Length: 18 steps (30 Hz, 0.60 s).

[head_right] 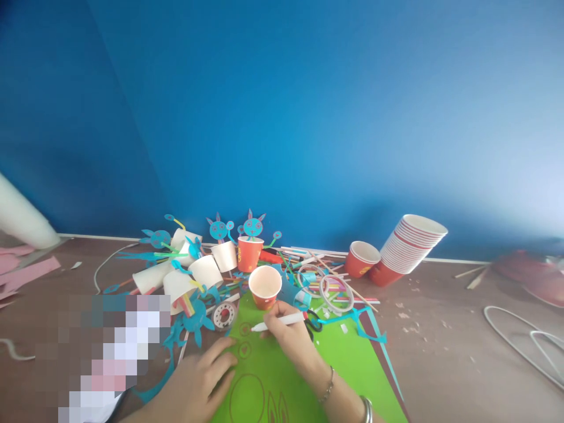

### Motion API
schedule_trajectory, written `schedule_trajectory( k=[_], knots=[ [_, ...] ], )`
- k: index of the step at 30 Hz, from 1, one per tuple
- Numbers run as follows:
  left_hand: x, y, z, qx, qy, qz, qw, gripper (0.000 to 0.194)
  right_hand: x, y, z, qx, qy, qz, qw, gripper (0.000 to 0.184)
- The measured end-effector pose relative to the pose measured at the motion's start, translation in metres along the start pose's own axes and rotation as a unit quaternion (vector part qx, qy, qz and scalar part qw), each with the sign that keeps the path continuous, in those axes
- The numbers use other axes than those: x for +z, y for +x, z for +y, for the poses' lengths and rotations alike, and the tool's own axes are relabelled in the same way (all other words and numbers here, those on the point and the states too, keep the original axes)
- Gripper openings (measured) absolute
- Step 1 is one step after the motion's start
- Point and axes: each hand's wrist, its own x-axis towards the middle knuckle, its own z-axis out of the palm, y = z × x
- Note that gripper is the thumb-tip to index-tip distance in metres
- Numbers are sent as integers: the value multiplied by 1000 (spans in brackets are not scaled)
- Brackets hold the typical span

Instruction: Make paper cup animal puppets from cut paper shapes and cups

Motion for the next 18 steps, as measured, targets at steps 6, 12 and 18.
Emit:
schedule_trajectory(
  k=[6,12,18],
  knots=[
    [-2,1,1,-15,-5,-11,1000,25,0,-12,13,-24,-42,19,999,21],
    [-5,4,2,-53,-1,-60,997,31,0,-4,14,-53,-56,17,997,24],
    [-8,4,1,-51,-3,-66,997,31,3,-29,7,-59,-43,-42,996,28]
  ],
)
